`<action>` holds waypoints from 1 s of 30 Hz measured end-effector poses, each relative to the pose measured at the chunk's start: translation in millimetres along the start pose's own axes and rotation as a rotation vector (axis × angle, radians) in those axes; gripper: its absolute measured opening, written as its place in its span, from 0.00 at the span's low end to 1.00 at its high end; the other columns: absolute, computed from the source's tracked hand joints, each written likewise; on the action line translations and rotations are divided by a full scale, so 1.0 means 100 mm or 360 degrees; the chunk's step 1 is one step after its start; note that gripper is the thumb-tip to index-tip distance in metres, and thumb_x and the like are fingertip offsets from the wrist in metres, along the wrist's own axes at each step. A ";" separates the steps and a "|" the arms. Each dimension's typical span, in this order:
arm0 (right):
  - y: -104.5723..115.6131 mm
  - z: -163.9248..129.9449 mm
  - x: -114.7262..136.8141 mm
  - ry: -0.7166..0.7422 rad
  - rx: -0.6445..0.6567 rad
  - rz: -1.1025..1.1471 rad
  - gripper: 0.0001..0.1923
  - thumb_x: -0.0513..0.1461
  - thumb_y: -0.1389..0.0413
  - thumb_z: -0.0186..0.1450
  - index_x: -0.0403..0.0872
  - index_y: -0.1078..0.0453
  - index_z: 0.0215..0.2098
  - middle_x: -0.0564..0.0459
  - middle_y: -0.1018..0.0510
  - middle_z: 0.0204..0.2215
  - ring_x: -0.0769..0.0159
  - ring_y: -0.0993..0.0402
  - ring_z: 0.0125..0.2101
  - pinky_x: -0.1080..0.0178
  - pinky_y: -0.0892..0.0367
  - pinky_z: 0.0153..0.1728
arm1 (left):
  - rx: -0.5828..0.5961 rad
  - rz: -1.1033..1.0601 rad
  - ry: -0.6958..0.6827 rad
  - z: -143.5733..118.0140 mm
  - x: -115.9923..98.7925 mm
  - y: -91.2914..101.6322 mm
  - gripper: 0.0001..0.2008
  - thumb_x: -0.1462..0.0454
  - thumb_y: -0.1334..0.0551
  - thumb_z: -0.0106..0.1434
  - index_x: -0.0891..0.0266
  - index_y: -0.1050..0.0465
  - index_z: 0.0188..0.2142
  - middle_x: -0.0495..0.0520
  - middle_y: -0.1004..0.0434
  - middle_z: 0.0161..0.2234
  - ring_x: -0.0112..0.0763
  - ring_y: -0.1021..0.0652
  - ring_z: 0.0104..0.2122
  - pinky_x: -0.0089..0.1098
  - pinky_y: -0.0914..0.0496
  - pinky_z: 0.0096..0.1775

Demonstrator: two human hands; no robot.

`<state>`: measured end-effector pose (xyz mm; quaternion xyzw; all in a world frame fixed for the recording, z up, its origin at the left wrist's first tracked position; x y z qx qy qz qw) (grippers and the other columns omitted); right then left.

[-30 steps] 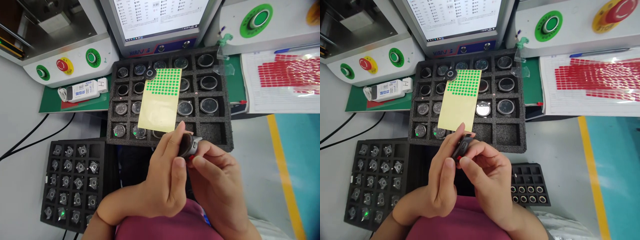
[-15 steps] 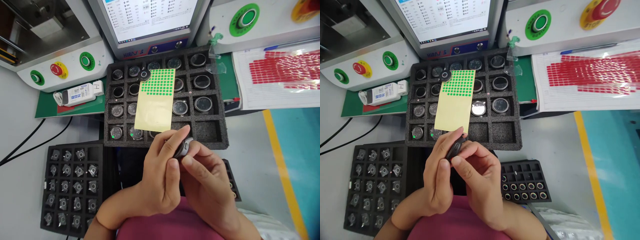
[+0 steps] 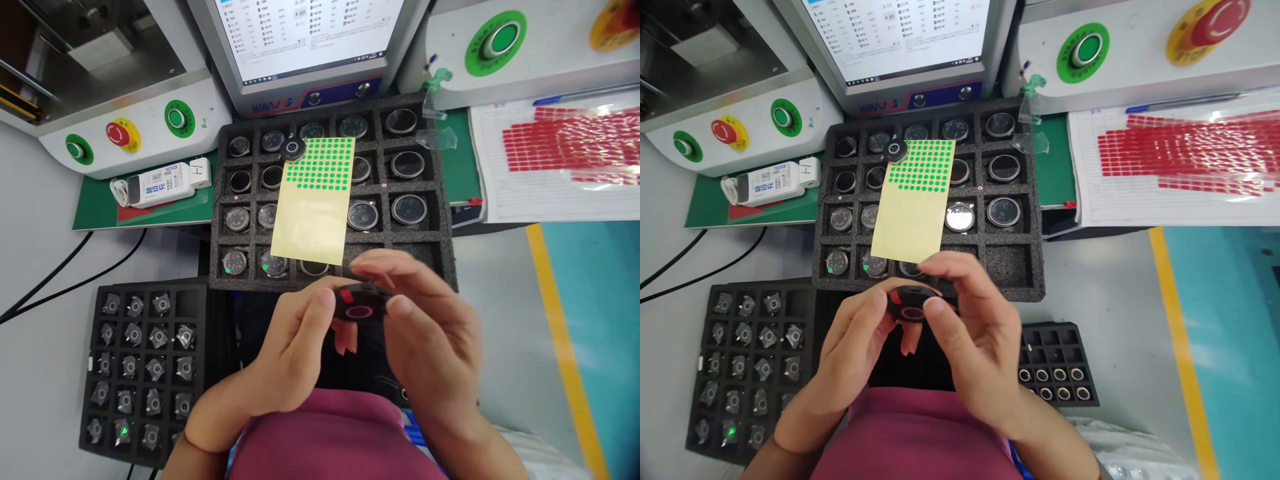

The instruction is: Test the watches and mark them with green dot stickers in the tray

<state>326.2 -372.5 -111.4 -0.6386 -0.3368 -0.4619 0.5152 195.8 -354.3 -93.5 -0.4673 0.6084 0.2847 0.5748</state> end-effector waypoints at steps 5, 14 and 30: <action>-0.07 -0.07 0.03 -0.0189 0.0342 0.0034 0.08 0.42 0.44 0.70 0.53 0.23 0.43 0.51 0.22 0.42 0.65 0.24 0.38 0.66 0.26 0.32 | 0.0119 0.0394 0.0068 -0.03 -0.08 -0.04 0.10 0.59 0.40 0.70 0.62 0.22 0.42 0.49 0.25 0.25 0.27 0.27 0.23 0.27 0.32 0.25; -0.09 -0.12 0.02 0.0020 0.0243 0.0087 0.09 0.38 0.46 0.71 0.52 0.23 0.44 0.51 0.23 0.41 0.61 0.24 0.44 0.56 0.25 0.48 | 0.0076 0.0873 -0.0309 -0.06 -0.21 -0.07 0.05 0.65 0.42 0.70 0.63 0.27 0.40 0.52 0.20 0.32 0.30 0.20 0.31 0.29 0.25 0.35; -0.21 -0.08 -0.03 0.0000 0.0140 0.0387 0.05 0.38 0.41 0.67 0.51 0.22 0.38 0.53 0.26 0.36 0.67 0.26 0.39 0.56 0.21 0.51 | 0.0033 0.1214 -0.0593 -0.05 -0.22 -0.11 0.07 0.66 0.45 0.72 0.63 0.30 0.46 0.53 0.18 0.32 0.33 0.17 0.28 0.28 0.26 0.28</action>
Point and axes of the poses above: each hand's wrist, its own z-axis towards the middle knuckle, its own y-axis out of the back of the hand, x = y × z, the point moved 3 cm from there along z, towards the middle knuckle
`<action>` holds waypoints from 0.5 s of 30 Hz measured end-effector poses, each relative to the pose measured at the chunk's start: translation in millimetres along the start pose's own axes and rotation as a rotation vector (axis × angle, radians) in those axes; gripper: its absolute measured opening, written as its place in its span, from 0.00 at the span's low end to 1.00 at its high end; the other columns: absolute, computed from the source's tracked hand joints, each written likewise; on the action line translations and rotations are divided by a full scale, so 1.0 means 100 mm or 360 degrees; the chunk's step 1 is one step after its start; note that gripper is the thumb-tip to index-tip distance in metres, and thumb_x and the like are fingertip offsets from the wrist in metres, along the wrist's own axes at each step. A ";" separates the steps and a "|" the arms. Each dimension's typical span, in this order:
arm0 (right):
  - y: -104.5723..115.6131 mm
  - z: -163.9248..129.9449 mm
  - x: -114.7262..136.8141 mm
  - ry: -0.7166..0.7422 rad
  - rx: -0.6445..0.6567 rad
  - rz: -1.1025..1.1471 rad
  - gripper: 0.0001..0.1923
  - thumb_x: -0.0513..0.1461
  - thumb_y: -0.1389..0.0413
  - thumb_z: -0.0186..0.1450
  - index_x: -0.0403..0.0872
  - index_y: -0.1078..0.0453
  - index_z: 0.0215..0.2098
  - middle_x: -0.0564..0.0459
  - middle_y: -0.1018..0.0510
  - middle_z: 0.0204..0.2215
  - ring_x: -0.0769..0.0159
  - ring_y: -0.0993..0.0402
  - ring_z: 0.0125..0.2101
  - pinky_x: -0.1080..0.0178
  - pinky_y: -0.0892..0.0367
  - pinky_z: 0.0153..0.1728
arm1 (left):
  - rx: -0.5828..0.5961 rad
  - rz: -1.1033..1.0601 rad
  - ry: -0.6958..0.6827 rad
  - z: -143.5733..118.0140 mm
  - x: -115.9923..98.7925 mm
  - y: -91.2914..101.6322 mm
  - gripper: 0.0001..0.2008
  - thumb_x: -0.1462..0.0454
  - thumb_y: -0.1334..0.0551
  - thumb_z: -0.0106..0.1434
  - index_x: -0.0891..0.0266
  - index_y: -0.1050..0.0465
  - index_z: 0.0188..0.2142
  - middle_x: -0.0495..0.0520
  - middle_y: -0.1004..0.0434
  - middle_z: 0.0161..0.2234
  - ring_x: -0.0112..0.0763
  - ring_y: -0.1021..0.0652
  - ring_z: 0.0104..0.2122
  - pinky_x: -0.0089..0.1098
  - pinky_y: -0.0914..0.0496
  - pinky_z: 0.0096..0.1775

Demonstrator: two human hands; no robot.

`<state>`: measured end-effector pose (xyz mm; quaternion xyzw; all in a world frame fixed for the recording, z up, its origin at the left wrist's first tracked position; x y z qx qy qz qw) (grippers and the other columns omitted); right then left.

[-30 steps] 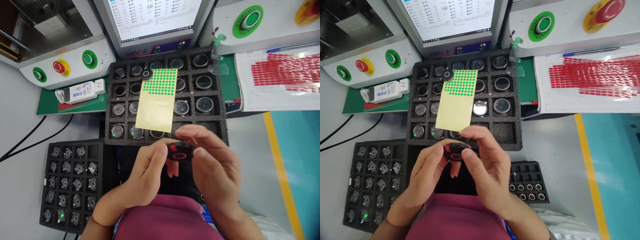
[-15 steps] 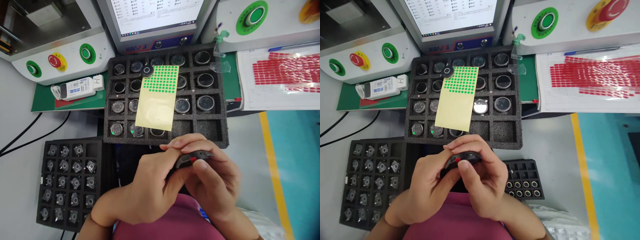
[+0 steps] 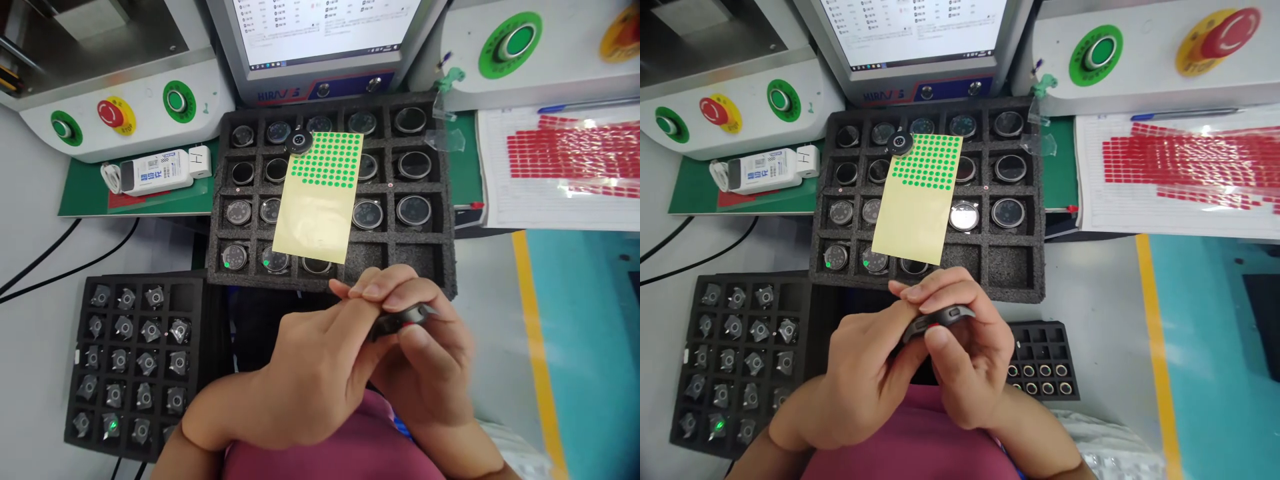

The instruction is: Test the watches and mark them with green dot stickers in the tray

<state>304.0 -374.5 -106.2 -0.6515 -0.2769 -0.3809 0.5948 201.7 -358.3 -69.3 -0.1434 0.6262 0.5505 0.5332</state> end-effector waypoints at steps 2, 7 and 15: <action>-0.02 0.01 -0.04 0.0052 -0.0096 0.0070 0.05 0.36 0.41 0.65 0.51 0.23 0.35 0.53 0.26 0.33 0.68 0.27 0.36 0.56 0.21 0.50 | -0.0021 0.0135 -0.0069 -0.01 0.00 -0.02 0.09 0.66 0.48 0.73 0.65 0.31 0.48 0.54 0.18 0.33 0.31 0.17 0.28 0.27 0.26 0.28; -0.07 0.01 -0.10 0.0219 -0.0210 0.0271 0.05 0.35 0.43 0.62 0.49 0.24 0.33 0.54 0.28 0.31 0.70 0.31 0.32 0.58 0.18 0.45 | -0.0108 0.0463 -0.0193 -0.07 0.01 -0.07 0.14 0.66 0.54 0.76 0.68 0.31 0.47 0.53 0.18 0.31 0.28 0.19 0.24 0.26 0.28 0.23; -0.02 0.08 -0.10 0.0025 0.0004 0.0347 0.02 0.36 0.39 0.63 0.47 0.23 0.34 0.55 0.29 0.31 0.71 0.28 0.35 0.61 0.20 0.47 | -0.0158 0.0616 -0.0197 -0.04 0.02 -0.05 0.15 0.65 0.55 0.76 0.67 0.32 0.45 0.53 0.18 0.30 0.27 0.19 0.23 0.26 0.28 0.23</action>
Point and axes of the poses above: each hand's wrist, its own z-axis towards the middle knuckle, its own y-axis out of the back of the hand, x = y × z, the point moved 3 cm from there along z, towards the middle knuckle
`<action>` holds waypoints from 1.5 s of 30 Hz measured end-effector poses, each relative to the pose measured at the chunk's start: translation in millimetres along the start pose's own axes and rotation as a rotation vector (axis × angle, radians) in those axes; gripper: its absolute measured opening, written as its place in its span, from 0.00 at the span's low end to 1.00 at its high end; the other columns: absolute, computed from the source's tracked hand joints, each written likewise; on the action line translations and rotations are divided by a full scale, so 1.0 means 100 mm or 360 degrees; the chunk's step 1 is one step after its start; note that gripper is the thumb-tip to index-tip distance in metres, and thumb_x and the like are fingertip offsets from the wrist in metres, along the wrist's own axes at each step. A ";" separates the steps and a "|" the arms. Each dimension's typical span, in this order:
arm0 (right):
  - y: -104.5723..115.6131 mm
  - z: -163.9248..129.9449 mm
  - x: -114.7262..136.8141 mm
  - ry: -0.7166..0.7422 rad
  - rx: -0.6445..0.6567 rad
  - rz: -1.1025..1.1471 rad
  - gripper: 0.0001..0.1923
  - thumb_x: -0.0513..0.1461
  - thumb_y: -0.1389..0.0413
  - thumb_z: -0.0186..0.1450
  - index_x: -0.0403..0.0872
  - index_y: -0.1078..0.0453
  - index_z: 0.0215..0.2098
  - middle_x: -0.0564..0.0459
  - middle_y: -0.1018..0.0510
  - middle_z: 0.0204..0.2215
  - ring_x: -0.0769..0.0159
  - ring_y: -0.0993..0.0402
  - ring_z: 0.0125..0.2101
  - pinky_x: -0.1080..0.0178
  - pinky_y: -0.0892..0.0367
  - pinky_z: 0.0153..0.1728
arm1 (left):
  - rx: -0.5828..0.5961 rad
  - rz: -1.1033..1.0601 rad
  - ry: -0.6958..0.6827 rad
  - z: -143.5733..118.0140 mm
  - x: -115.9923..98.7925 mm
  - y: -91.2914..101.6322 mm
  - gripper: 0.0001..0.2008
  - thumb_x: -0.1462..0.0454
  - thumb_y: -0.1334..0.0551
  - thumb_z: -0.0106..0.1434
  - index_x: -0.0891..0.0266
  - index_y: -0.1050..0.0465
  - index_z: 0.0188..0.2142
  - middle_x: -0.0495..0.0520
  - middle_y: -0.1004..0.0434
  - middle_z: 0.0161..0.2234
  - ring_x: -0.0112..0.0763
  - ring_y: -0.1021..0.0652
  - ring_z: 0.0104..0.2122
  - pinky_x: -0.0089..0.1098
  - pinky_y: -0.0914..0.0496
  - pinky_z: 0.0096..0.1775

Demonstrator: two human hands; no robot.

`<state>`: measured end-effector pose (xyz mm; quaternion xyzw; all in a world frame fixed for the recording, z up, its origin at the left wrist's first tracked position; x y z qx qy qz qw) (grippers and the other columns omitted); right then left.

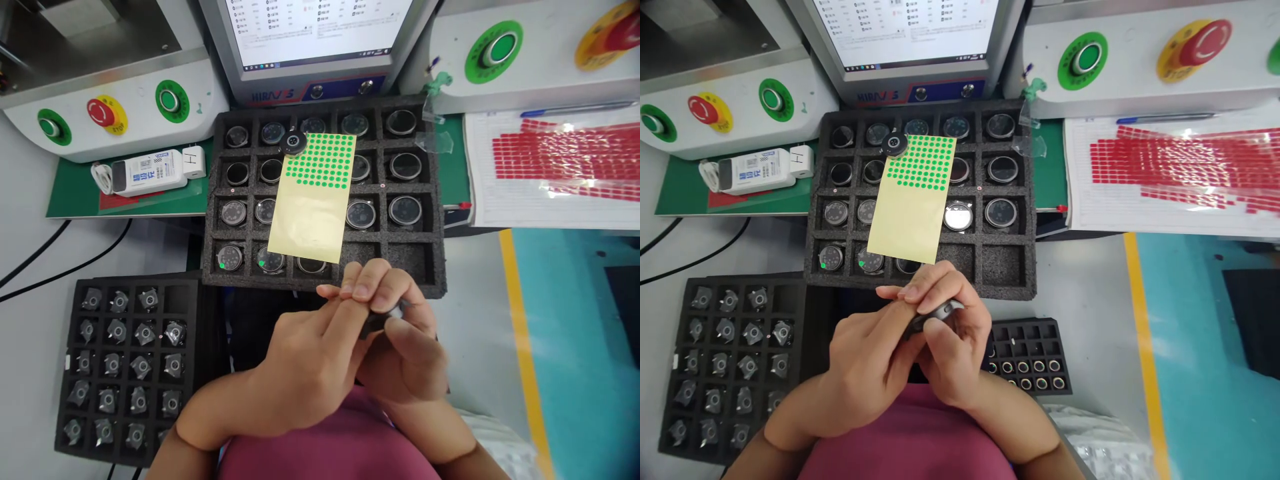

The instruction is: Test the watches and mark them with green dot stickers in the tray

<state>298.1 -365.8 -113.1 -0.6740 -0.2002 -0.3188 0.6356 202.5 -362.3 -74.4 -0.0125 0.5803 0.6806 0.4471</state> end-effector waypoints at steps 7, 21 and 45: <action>0.07 0.02 -0.01 -0.0083 0.0267 -0.0082 0.08 0.39 0.42 0.65 0.47 0.23 0.41 0.50 0.26 0.38 0.64 0.26 0.41 0.58 0.21 0.42 | -0.0043 0.0071 0.0060 0.07 -0.02 0.09 0.14 0.65 0.52 0.76 0.67 0.31 0.38 0.48 0.22 0.24 0.24 0.24 0.17 0.27 0.33 0.20; 0.11 0.00 -0.09 -0.0007 0.0044 -0.0106 0.06 0.39 0.42 0.66 0.49 0.24 0.39 0.53 0.27 0.35 0.68 0.28 0.38 0.63 0.24 0.42 | 0.0080 0.0243 0.0113 0.07 -0.06 0.06 0.14 0.68 0.54 0.75 0.70 0.30 0.44 0.54 0.18 0.30 0.28 0.19 0.23 0.30 0.31 0.19; 0.03 0.23 -0.08 0.0328 0.0049 -0.0108 0.04 0.42 0.43 0.62 0.52 0.32 0.30 0.55 0.29 0.27 0.63 0.29 0.35 0.57 0.24 0.42 | -0.0238 0.0190 -0.0428 0.19 0.09 -0.07 0.12 0.71 0.51 0.73 0.70 0.30 0.43 0.57 0.17 0.29 0.29 0.19 0.26 0.28 0.26 0.31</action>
Point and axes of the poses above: each hand's wrist, its own z-axis towards the middle knuckle, its own y-axis out of the back of the hand, x = y × z, the point moved 3 cm from there along z, towards the middle knuckle
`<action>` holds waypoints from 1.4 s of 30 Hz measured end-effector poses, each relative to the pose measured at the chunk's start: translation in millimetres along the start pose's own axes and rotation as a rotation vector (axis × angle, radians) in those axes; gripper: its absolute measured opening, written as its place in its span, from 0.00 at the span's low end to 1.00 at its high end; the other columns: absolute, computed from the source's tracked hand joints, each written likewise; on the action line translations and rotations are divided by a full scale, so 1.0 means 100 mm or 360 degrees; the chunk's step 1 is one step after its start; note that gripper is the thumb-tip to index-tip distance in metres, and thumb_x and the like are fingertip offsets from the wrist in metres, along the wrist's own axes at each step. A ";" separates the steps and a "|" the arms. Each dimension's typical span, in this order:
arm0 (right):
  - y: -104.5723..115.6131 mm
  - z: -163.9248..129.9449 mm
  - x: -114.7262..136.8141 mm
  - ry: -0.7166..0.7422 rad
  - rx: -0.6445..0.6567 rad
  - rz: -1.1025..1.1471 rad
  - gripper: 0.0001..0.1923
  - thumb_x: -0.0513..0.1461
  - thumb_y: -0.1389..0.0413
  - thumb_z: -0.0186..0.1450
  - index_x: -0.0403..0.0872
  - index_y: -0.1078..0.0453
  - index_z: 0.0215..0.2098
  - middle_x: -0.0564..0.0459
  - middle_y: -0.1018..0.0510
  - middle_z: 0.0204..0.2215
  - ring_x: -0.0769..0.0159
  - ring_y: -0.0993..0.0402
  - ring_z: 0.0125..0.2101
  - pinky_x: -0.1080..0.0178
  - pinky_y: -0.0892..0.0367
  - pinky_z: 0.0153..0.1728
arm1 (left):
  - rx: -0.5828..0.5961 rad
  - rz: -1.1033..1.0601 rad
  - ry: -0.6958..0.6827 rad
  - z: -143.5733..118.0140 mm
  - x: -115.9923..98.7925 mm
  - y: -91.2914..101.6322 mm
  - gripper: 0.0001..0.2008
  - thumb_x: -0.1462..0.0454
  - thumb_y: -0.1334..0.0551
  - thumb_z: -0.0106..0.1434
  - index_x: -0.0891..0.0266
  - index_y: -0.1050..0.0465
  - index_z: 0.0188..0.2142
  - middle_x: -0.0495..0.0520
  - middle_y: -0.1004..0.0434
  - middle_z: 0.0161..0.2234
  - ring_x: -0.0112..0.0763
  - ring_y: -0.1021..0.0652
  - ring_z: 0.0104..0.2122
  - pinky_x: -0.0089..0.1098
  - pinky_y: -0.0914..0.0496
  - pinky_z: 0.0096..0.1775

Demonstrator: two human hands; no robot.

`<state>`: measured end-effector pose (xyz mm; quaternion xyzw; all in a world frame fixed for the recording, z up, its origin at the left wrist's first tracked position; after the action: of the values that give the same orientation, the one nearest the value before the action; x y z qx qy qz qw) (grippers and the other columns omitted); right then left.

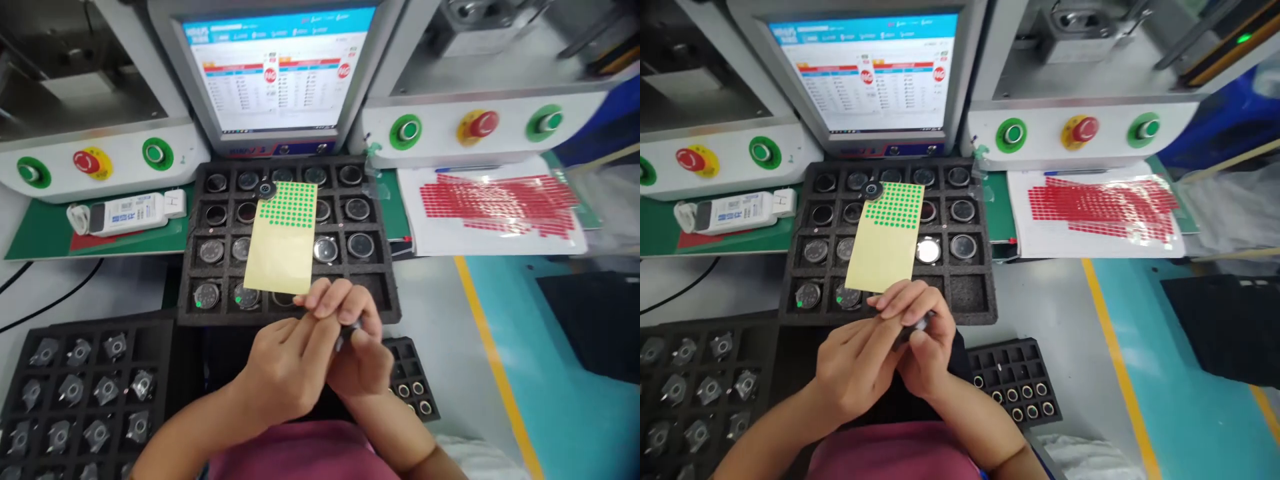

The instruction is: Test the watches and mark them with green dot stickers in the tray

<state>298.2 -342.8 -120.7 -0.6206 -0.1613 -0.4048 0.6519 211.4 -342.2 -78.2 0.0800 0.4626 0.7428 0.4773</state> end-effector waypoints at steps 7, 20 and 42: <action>0.57 0.30 0.31 0.0350 -0.0251 -0.0593 0.11 0.40 0.42 0.64 0.52 0.27 0.45 0.51 0.22 0.46 0.61 0.24 0.48 0.54 0.28 0.52 | -0.0030 0.0512 -0.0120 0.32 0.58 -0.03 0.09 0.69 0.38 0.68 0.68 0.26 0.47 0.54 0.15 0.32 0.29 0.18 0.24 0.28 0.29 0.29; 2.27 1.60 1.02 0.0039 -0.0616 -0.2404 0.03 0.39 0.43 0.56 0.48 0.27 0.26 0.50 0.18 0.29 0.60 0.21 0.30 0.55 0.24 0.38 | 0.0278 0.0998 -0.0375 0.29 1.29 -0.23 0.29 0.70 0.34 0.61 0.64 0.34 0.62 0.59 0.15 0.43 0.44 0.16 0.35 0.38 0.26 0.33; 2.42 2.35 0.83 -0.0369 -0.0508 -0.2861 0.01 0.34 0.37 0.55 0.45 0.21 0.26 0.48 0.20 0.25 0.53 0.22 0.33 0.54 0.28 0.37 | 0.0394 0.0776 -0.0236 0.30 1.34 -0.24 0.30 0.70 0.35 0.60 0.65 0.34 0.63 0.62 0.17 0.46 0.46 0.17 0.37 0.42 0.23 0.42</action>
<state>594.2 -172.6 -183.7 -0.3810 -0.5896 -0.7119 -0.0216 171.7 -216.5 -123.0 0.3006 0.4806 0.7657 0.3039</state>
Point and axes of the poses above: each hand's wrist, its own z-axis towards the middle knuckle, its own y-axis out of the back of the hand, x = y × z, the point moved 3 cm from there along z, towards the middle knuckle
